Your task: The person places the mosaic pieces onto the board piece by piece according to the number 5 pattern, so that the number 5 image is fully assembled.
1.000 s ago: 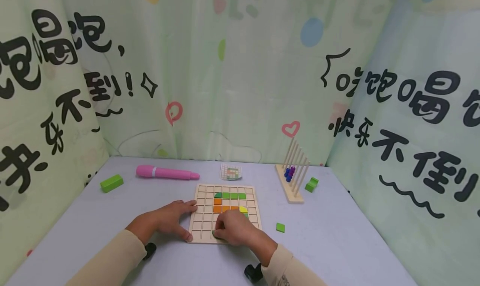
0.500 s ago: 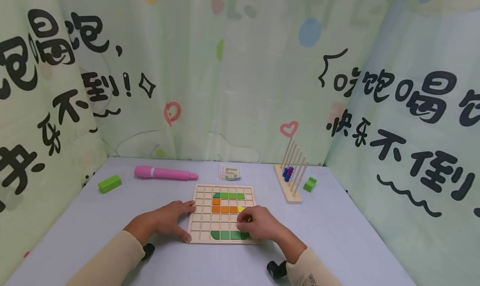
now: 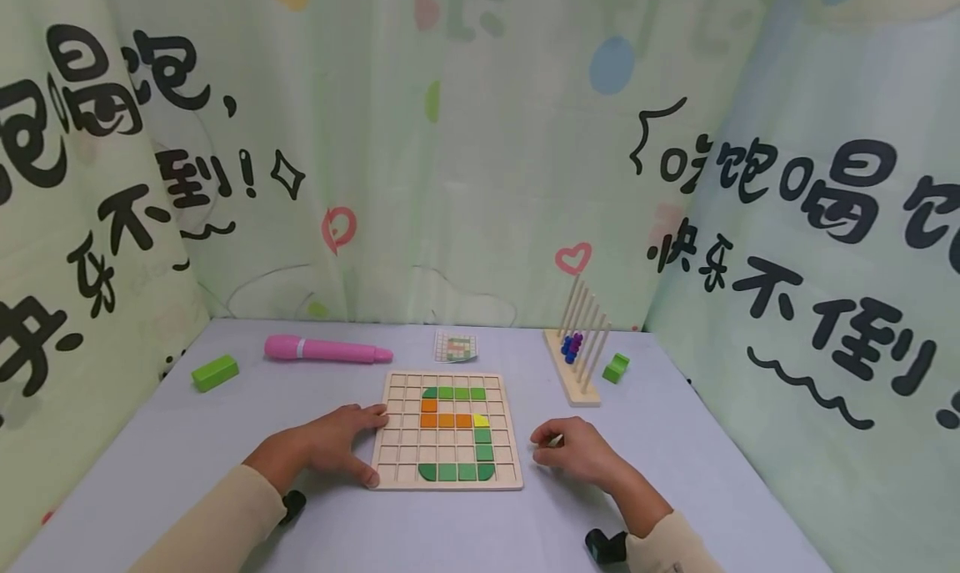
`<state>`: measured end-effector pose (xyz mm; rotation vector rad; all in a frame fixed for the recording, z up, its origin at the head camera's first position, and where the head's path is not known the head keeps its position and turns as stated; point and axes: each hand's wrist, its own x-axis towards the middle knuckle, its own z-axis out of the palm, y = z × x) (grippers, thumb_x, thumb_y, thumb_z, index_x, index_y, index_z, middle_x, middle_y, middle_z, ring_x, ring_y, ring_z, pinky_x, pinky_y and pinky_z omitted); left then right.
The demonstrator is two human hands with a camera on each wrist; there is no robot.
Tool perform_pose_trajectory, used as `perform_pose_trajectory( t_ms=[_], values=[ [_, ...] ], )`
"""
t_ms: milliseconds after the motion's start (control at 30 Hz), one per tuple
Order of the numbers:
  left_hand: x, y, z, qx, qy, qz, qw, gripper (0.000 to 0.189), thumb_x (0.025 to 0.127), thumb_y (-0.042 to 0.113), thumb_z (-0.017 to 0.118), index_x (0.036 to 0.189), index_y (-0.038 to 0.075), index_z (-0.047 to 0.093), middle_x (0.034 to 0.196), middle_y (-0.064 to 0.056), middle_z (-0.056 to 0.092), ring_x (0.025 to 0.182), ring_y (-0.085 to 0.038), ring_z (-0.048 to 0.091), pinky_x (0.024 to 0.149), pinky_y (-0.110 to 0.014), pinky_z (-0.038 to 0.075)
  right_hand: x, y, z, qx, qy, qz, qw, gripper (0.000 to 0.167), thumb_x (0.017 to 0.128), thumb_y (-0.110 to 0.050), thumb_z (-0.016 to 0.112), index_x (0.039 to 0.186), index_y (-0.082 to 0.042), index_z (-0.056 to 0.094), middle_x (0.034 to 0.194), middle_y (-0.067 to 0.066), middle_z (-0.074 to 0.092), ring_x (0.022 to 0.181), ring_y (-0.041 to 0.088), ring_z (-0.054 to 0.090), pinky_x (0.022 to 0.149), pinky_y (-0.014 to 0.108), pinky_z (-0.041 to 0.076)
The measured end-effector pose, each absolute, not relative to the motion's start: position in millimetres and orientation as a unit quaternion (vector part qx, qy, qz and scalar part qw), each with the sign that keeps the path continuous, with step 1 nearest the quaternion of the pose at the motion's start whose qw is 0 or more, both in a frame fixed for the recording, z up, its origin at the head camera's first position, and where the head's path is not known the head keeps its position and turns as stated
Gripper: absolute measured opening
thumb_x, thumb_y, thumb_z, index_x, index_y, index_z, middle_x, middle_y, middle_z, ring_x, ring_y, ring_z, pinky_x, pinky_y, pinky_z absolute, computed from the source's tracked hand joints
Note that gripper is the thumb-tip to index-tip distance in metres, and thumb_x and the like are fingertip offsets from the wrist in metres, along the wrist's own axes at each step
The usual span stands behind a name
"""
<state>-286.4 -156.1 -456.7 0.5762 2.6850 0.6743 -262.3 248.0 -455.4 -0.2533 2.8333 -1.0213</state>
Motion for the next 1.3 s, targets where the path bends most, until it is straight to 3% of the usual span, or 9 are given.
perform_pose_trajectory(
  t_ms=[267, 467, 800, 1300],
  values=[
    [-286, -158, -458, 0.206, 0.936, 0.239, 0.154, 0.098, 0.070, 0.040, 0.096, 0.154, 0.014, 0.051, 0.168, -0.003, 0.036, 0.155, -0.044, 0.026, 0.123, -0.062, 0.027, -263, 267, -456, -0.033, 0.954, -0.296, 0.040, 0.022, 0.085, -0.012, 0.084, 0.105, -0.013, 0.075, 0.104, -0.001, 0.070, 0.088, 0.016, 0.058, 0.078, 0.035, 0.052],
    [-287, -159, -459, 0.202, 0.937, 0.239, 0.157, 0.098, 0.070, 0.041, 0.096, 0.154, 0.015, 0.051, 0.168, -0.001, 0.037, 0.155, -0.042, 0.027, 0.122, -0.062, 0.028, -264, 268, -456, -0.027, 0.963, -0.264, 0.047, 0.021, 0.085, -0.012, 0.084, 0.103, -0.011, 0.075, 0.101, 0.000, 0.069, 0.091, 0.018, 0.058, 0.085, 0.041, 0.054],
    [-286, -157, -456, 0.193, 0.939, 0.237, 0.161, 0.099, 0.070, 0.041, 0.096, 0.155, 0.017, 0.051, 0.168, 0.000, 0.037, 0.155, -0.040, 0.026, 0.122, -0.062, 0.028, -261, 256, -455, -0.051, 0.959, -0.276, 0.044, 0.022, 0.084, -0.005, 0.083, 0.087, -0.011, 0.063, 0.082, 0.000, 0.061, 0.078, 0.016, 0.054, 0.069, 0.031, 0.046],
    [-286, -156, -458, 0.202, 0.935, 0.245, 0.156, 0.098, 0.070, 0.040, 0.096, 0.154, 0.015, 0.051, 0.168, -0.001, 0.037, 0.155, -0.043, 0.026, 0.122, -0.063, 0.028, -263, 220, -451, -0.108, 0.922, -0.369, 0.052, 0.014, 0.091, -0.010, 0.076, 0.098, -0.006, 0.065, 0.082, 0.002, 0.059, 0.078, 0.017, 0.053, 0.064, 0.026, 0.043]
  ],
)
